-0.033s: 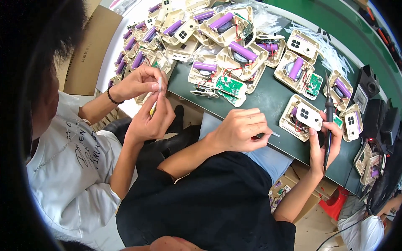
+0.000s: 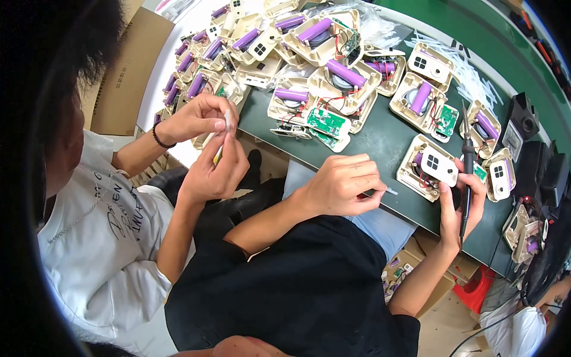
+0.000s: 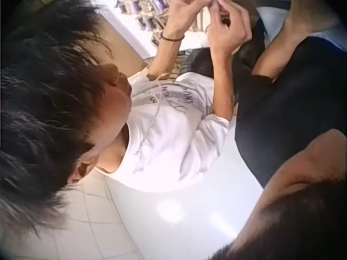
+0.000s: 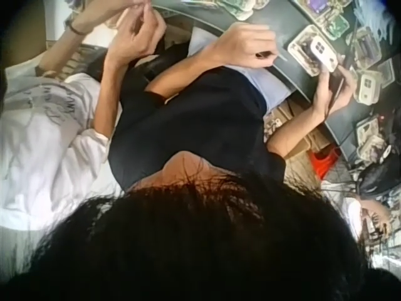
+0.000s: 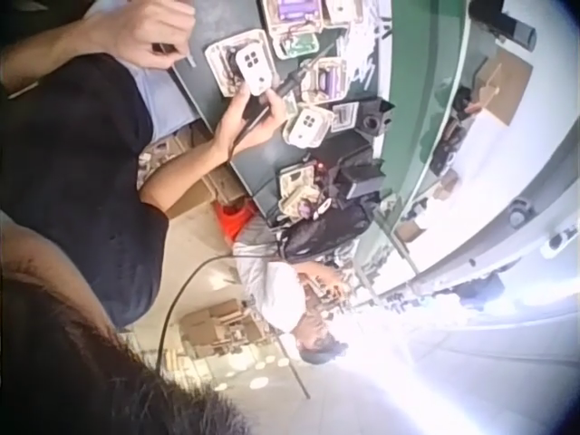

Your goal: Soldering components onto small circuit boards within plastic housings on a production line.

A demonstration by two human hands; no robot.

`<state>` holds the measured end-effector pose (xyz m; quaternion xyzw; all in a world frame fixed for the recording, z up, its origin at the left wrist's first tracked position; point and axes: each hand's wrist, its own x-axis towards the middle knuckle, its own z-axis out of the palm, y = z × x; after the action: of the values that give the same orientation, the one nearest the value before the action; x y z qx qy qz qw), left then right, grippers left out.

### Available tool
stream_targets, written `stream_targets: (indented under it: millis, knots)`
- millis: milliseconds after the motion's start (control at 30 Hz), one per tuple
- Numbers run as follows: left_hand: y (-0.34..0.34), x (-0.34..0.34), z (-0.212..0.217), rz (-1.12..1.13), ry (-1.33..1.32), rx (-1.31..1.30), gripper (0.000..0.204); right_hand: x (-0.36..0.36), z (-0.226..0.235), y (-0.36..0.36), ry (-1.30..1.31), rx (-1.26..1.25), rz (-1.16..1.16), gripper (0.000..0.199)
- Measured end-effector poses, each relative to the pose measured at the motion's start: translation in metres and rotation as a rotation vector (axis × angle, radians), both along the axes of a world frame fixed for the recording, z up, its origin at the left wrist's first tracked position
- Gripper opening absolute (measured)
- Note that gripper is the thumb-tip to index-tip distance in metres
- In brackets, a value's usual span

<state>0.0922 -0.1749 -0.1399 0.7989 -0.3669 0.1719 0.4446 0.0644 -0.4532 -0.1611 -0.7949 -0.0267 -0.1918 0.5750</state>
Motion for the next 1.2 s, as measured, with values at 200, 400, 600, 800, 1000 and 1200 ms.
stream_targets:
  millis: [200,400,600,800,1000,1200]
  knots:
    - [0.0006,-0.0010,-0.0082,-0.006,0.014,0.019,0.014,0.0001,-0.0005,0.0025,-0.013,0.039,-0.006,0.040]
    - [-0.0008,-0.0004,-0.0073,-0.007,0.013,0.019,0.014,0.0001,0.0004,0.0032,-0.011,0.059,-0.006,0.038]
    - [-0.0002,0.0009,-0.0071,0.012,0.021,0.006,0.012,-0.0001,-0.0016,0.0001,-0.019,0.025,-0.002,0.039]
    - [-0.0009,0.0008,-0.0101,0.010,0.028,-0.009,0.012,-0.0003,-0.0019,-0.0005,-0.024,0.027,0.004,0.039]
    - [0.0012,0.0014,-0.0094,0.016,0.040,-0.008,0.013,0.0007,-0.0002,0.0021,-0.025,0.012,0.004,0.039]
    - [0.0023,0.0014,-0.0090,0.016,0.046,-0.011,0.013,0.0009,-0.0014,0.0035,-0.026,0.043,0.003,0.038]
